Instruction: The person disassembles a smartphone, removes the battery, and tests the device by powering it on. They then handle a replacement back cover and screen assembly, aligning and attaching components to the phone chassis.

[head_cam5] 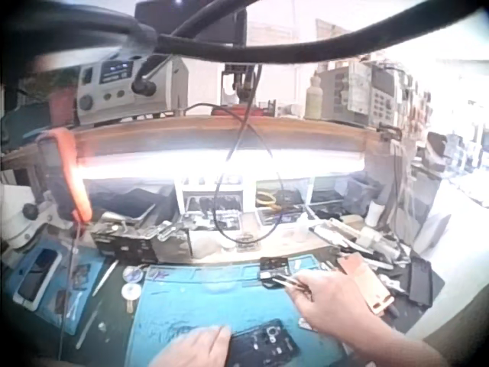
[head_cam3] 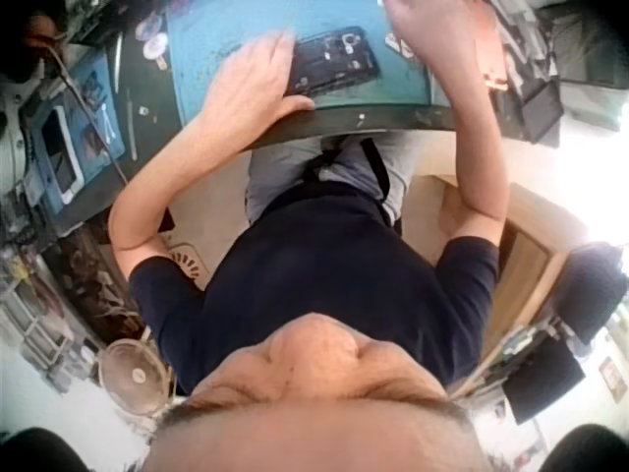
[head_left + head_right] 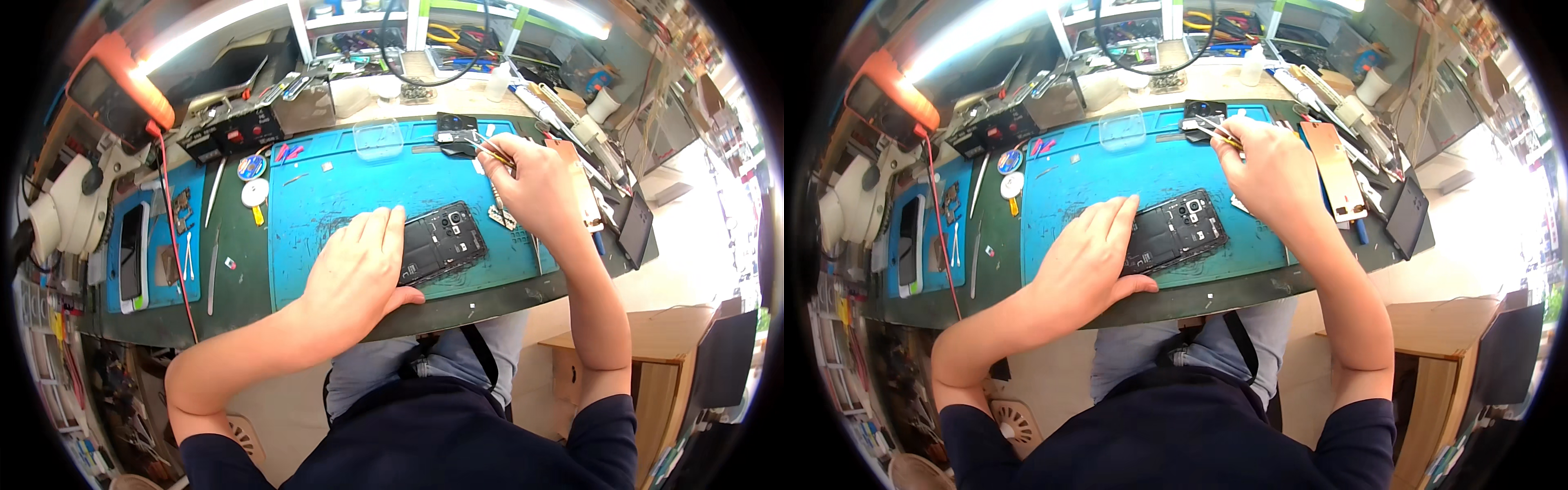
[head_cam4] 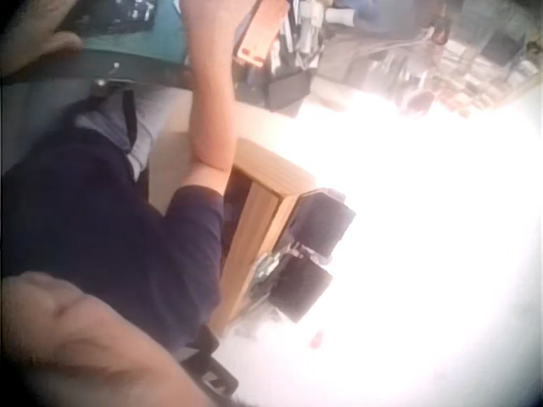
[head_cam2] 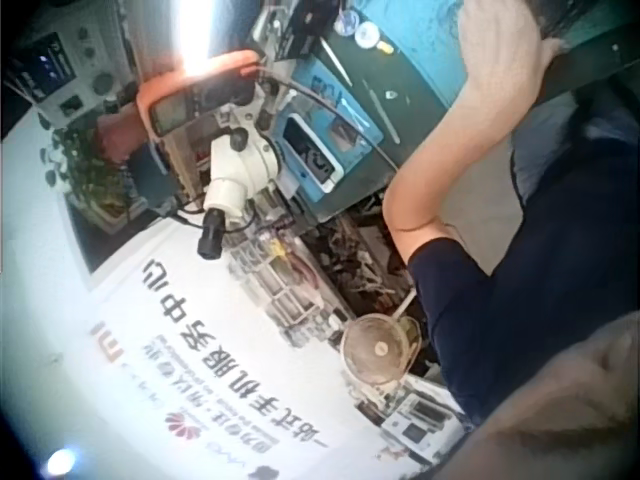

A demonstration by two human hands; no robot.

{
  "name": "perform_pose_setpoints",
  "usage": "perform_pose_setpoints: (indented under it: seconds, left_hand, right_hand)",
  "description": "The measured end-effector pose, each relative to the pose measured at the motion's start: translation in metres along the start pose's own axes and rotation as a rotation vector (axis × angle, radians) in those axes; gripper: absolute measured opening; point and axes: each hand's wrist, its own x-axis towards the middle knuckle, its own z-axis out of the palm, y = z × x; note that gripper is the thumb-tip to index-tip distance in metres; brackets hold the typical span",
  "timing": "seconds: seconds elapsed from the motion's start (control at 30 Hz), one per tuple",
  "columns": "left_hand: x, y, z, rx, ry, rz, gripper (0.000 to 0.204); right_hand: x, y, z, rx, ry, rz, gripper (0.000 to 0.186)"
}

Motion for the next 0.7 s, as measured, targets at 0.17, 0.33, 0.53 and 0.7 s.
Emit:
perform_pose_setpoints:
  seconds: [0.17,0.33,0.53,0.7]
  left_hand:
    - [0.011,-0.005,-0.012,-0.066,-0.13,-0.015,0.088]
    - [0.002,0.0,-0.002,-0.165,-0.018,-0.036,0.085]
    - [-0.003,-0.004,0.001,-0.291,0.06,-0.025,0.087]
    - [-0.005,-0.028,0.0,-0.854,0.085,-0.096,0.091]
  right_hand:
    - [-0.006,0.007,-0.007,0.026,0.087,-0.011,0.02]
    - [-0.013,0.009,0.0,0.074,-0.049,-0.012,0.025]
    - [-0.008,-0.006,-0.024,0.376,-0.38,0.059,0.032]
    - [0.013,-0.016,-0.04,0.806,-0.397,0.126,0.033]
